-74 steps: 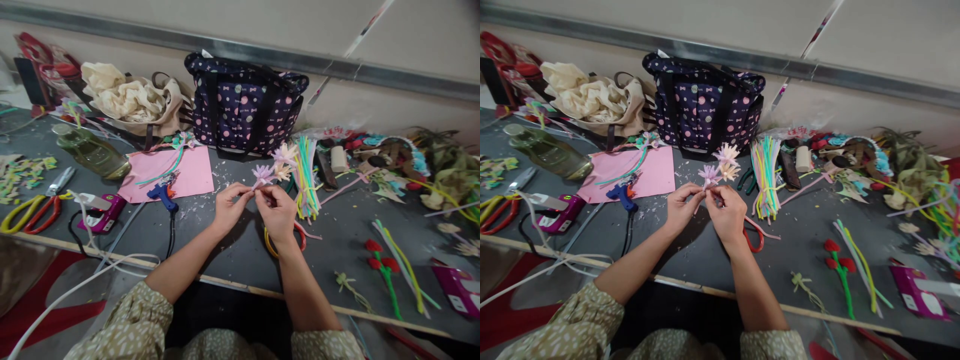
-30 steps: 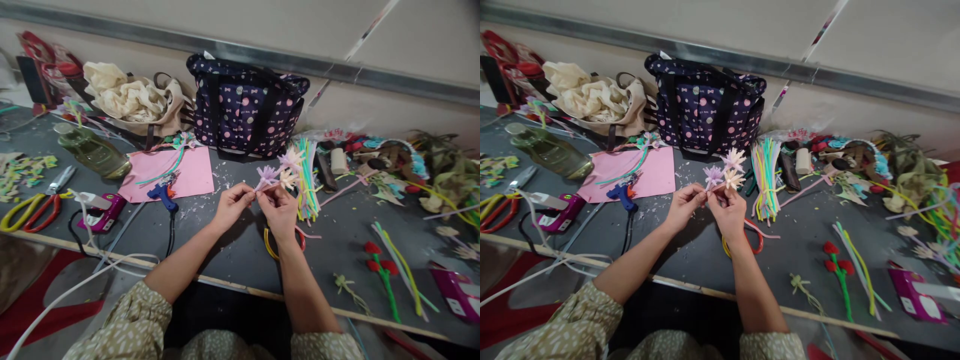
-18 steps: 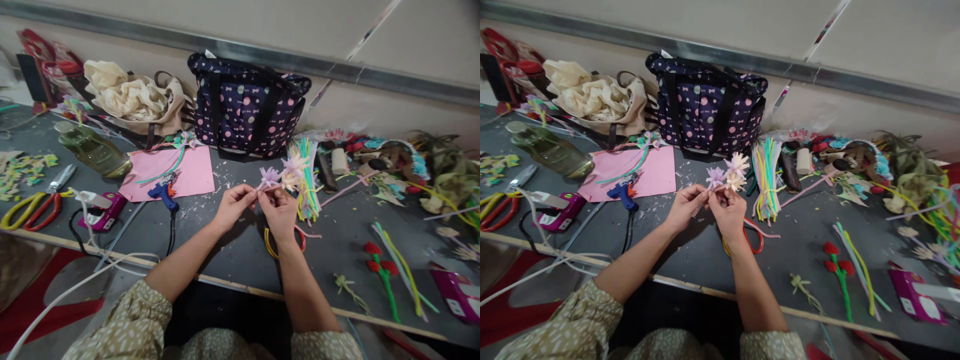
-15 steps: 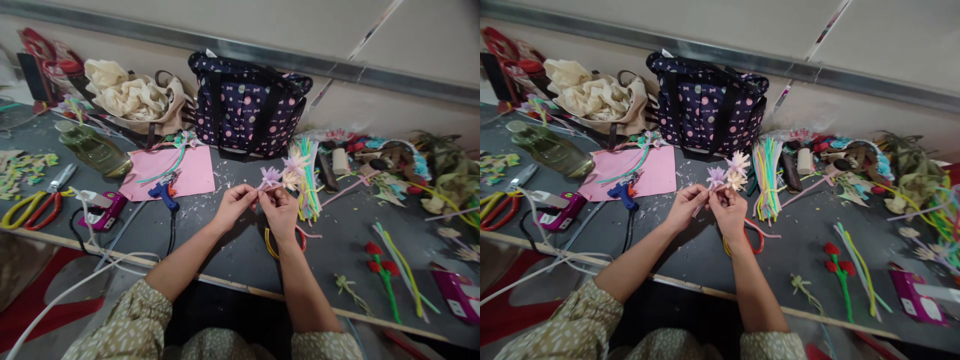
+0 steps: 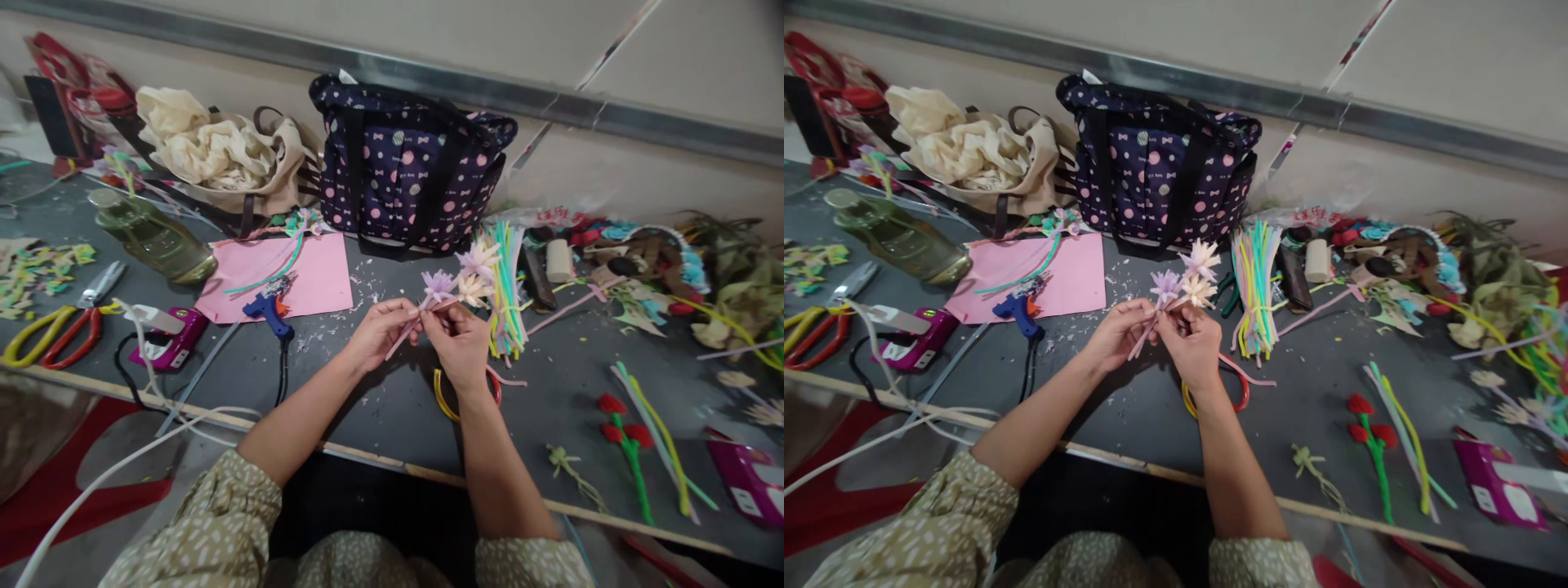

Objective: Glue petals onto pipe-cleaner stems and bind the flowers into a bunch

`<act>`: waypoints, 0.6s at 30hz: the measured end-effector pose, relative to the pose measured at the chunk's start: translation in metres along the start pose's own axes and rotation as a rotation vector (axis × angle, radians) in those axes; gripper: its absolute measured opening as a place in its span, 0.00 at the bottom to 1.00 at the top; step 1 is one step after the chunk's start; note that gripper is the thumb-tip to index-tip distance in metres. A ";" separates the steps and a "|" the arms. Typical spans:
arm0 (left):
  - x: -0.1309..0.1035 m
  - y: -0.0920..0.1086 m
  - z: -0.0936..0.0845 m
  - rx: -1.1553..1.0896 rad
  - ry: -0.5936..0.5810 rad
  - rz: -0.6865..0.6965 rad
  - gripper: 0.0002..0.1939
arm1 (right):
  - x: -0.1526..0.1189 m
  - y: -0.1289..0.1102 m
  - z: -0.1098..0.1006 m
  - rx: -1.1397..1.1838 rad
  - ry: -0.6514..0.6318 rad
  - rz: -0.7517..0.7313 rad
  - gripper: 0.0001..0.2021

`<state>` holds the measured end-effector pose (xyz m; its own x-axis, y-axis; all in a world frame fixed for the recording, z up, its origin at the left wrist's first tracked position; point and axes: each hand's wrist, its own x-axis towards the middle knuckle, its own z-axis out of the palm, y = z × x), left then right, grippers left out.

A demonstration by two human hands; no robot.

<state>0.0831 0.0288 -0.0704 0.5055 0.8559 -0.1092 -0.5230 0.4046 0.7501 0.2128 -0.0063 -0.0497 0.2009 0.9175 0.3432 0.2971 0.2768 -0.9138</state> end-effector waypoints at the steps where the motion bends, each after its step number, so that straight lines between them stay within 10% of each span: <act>1: 0.000 0.000 -0.001 -0.001 -0.003 -0.013 0.12 | 0.000 0.001 0.000 0.005 -0.005 0.001 0.08; 18: 0.001 -0.001 0.000 -0.042 0.096 0.093 0.08 | 0.004 -0.001 -0.004 -0.029 -0.039 -0.088 0.04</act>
<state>0.0843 0.0288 -0.0715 0.3871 0.9162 -0.1039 -0.5940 0.3340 0.7319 0.2172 -0.0043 -0.0470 0.1369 0.9006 0.4126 0.3386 0.3488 -0.8739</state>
